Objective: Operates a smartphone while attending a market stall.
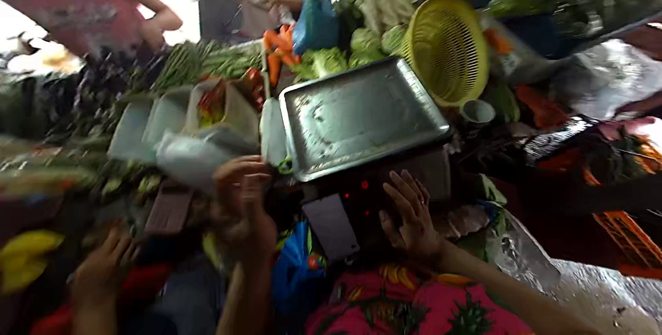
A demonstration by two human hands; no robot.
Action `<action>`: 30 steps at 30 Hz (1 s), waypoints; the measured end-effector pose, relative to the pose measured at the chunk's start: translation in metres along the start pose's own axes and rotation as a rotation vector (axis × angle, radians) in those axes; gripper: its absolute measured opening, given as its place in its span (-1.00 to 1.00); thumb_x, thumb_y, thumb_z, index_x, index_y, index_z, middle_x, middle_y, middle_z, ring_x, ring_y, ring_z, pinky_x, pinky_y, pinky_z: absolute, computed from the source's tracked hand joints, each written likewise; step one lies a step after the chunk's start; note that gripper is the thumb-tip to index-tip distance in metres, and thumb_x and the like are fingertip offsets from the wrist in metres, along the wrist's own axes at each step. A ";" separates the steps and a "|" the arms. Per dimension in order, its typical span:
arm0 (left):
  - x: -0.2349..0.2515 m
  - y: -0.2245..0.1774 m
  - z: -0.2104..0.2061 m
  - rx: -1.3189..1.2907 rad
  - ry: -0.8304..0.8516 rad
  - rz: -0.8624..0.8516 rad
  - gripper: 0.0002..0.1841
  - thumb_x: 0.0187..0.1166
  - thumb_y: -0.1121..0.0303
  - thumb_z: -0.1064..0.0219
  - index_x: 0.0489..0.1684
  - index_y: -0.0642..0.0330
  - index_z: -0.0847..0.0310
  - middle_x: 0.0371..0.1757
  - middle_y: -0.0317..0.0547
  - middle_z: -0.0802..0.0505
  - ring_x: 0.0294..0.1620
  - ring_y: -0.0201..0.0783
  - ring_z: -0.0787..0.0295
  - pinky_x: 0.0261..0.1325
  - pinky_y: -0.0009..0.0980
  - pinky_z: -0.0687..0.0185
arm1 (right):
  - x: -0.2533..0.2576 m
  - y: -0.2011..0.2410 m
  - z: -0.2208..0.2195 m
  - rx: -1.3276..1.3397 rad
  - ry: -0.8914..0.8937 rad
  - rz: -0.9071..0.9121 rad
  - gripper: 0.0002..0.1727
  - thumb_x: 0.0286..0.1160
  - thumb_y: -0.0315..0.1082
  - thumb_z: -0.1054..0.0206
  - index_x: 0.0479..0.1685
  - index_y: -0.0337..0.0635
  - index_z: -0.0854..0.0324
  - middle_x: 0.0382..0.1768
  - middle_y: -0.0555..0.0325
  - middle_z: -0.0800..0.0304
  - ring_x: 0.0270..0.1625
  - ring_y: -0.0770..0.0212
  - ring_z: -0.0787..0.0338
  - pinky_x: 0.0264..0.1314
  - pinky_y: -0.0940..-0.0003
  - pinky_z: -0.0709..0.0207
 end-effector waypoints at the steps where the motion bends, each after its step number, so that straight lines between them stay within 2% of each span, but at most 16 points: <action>1: -0.029 0.009 0.000 0.041 -0.041 0.042 -0.77 0.85 0.12 -0.07 0.25 -0.20 -0.59 0.21 -0.60 -0.76 0.23 -0.51 -0.71 0.24 -0.41 -0.69 | -0.003 0.004 -0.007 0.037 0.038 0.030 -0.48 0.81 0.03 0.06 0.63 0.07 -0.36 0.69 0.16 -0.46 0.85 0.20 -0.20 0.89 0.16 0.12; 4: -0.100 0.028 -0.005 0.026 -0.111 0.232 -0.80 0.79 0.43 -0.03 0.16 0.24 -0.52 0.02 -0.39 -0.78 0.04 -0.50 -0.75 0.14 -0.43 -0.72 | -0.015 0.015 -0.026 0.118 0.137 0.069 -0.46 0.82 0.02 0.05 0.61 0.00 -0.44 0.62 0.10 -0.58 0.80 0.13 -0.31 0.86 0.10 0.01; 6: -0.136 0.032 -0.013 -0.037 -0.105 0.362 -0.81 0.78 0.47 0.00 0.16 0.33 -0.45 -0.07 -0.32 -0.76 -0.08 -0.48 -0.76 0.06 -0.43 -0.76 | -0.022 0.019 -0.036 0.137 0.177 0.070 -0.42 0.81 0.04 0.04 0.62 -0.09 -0.46 0.59 0.03 -0.61 0.78 0.07 -0.36 0.85 0.02 -0.04; 9: -0.166 0.034 -0.023 -0.093 -0.061 0.413 -0.77 0.79 0.46 -0.04 0.26 0.37 -0.30 -0.08 -0.30 -0.72 -0.31 -0.54 -0.73 -0.27 -0.54 -0.76 | -0.028 0.019 -0.043 0.102 0.215 0.046 -0.35 0.79 0.10 0.02 0.69 -0.08 -0.38 0.65 0.06 -0.55 0.81 0.07 -0.31 0.85 -0.05 0.00; 11: -0.171 0.033 -0.021 -0.092 -0.011 0.410 -0.71 0.80 0.43 -0.04 0.34 0.39 -0.26 -0.08 -0.27 -0.72 -0.41 -0.57 -0.67 -0.36 -0.57 -0.70 | -0.029 0.019 -0.044 0.084 0.216 0.044 -0.32 0.77 0.13 0.02 0.72 -0.08 -0.34 0.69 0.07 -0.49 0.84 0.10 -0.25 0.87 -0.06 0.05; 14: -0.170 0.035 -0.018 -0.053 0.081 0.454 -0.67 0.82 0.38 -0.02 0.40 0.40 -0.30 -0.19 -0.24 -0.72 -0.50 -0.55 -0.58 -0.41 -0.54 -0.61 | -0.029 0.020 -0.043 0.084 0.226 0.041 -0.27 0.70 0.17 -0.07 0.73 -0.09 -0.33 0.72 0.07 -0.44 0.86 0.07 -0.21 0.88 -0.08 0.05; 16: -0.167 0.037 -0.018 -0.046 0.098 0.499 -0.69 0.83 0.36 0.02 0.37 0.35 -0.36 -0.34 -0.26 -0.69 -0.55 -0.52 -0.57 -0.43 -0.51 -0.62 | -0.030 0.019 -0.041 0.112 0.266 0.068 -0.15 0.56 0.21 -0.15 0.77 -0.13 -0.26 0.76 0.02 -0.36 0.89 0.04 -0.13 0.89 -0.14 0.14; 18: -0.166 0.037 -0.017 -0.055 0.108 0.519 -0.71 0.83 0.36 0.03 0.35 0.30 -0.38 -0.40 -0.28 -0.67 -0.56 -0.49 -0.57 -0.41 -0.49 -0.63 | -0.031 0.017 -0.039 0.159 0.310 0.116 -0.01 0.39 0.27 -0.27 0.79 -0.15 -0.20 0.79 -0.03 -0.29 0.91 0.04 -0.05 0.90 -0.19 0.22; 20: -0.167 0.036 -0.016 -0.053 0.125 0.524 -0.72 0.84 0.33 0.02 0.33 0.25 -0.40 -0.42 -0.28 -0.66 -0.56 -0.48 -0.57 -0.41 -0.48 -0.62 | -0.030 0.018 -0.038 0.171 0.335 0.156 0.03 0.28 0.28 -0.35 0.77 -0.14 -0.24 0.77 -0.07 -0.31 0.90 0.01 -0.07 0.88 -0.22 0.21; 24: -0.167 0.037 -0.015 -0.067 0.142 0.508 -0.73 0.85 0.31 0.02 0.32 0.21 -0.44 -0.33 -0.20 -0.70 -0.54 -0.43 -0.58 -0.44 -0.45 -0.61 | -0.028 0.021 -0.038 0.165 0.320 0.184 0.02 0.19 0.19 -0.44 0.72 -0.19 -0.29 0.74 -0.17 -0.33 0.87 -0.09 -0.13 0.85 -0.28 0.14; 26: -0.167 0.038 -0.015 -0.068 0.149 0.507 -0.73 0.87 0.28 0.04 0.30 0.18 -0.45 -0.33 -0.20 -0.70 -0.56 -0.43 -0.57 -0.47 -0.47 -0.59 | -0.029 0.021 -0.036 0.184 0.327 0.170 0.07 0.22 0.28 -0.37 0.74 -0.24 -0.25 0.76 -0.22 -0.27 0.86 -0.12 -0.13 0.84 -0.30 0.14; 30: -0.167 0.038 -0.013 -0.061 0.172 0.493 -0.69 0.90 0.23 0.10 0.29 0.19 -0.45 -0.42 -0.19 -0.62 -0.61 -0.38 -0.52 -0.50 -0.43 -0.56 | -0.037 0.024 -0.033 0.168 0.318 0.104 0.14 0.36 0.40 -0.18 0.80 -0.33 -0.12 0.81 -0.18 -0.19 0.89 -0.06 -0.09 0.89 -0.18 0.17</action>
Point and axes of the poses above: each hand's wrist, its own x-axis towards the middle knuckle, its own z-axis out of the back of the hand, y = z × x, the point moved 1 cm from there along x, towards the middle knuckle
